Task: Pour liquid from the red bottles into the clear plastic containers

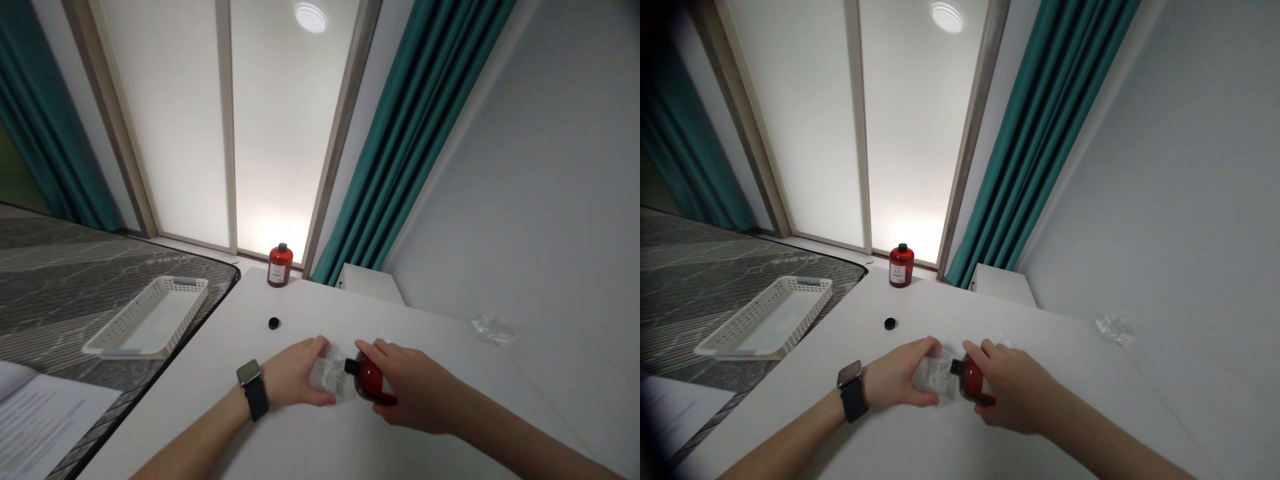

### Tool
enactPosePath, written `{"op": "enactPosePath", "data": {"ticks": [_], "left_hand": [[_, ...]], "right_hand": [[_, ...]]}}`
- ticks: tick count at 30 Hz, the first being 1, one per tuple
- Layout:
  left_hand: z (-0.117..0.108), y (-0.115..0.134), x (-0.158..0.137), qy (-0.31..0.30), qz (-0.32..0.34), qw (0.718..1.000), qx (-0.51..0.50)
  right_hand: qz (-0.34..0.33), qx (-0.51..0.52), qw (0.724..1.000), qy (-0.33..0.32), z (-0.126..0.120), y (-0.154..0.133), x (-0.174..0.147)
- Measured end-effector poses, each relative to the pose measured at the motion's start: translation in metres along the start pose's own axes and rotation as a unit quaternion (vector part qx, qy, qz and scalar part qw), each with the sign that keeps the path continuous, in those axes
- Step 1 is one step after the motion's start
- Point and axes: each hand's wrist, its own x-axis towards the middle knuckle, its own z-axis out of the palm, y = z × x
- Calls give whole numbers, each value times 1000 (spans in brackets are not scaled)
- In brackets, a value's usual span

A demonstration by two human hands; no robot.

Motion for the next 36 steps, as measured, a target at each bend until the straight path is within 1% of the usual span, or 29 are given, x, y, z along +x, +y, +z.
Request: {"op": "enactPosePath", "data": {"ticks": [20,36], "left_hand": [[-4,1,-1,-9,-9,1000,-1],[-2,-2,-2,-8,-10,1000,-2]], "right_hand": [[-6,-8,1000,0,-2,-4,4],[-3,-5,1000,-5,-4,-5,5]]}}
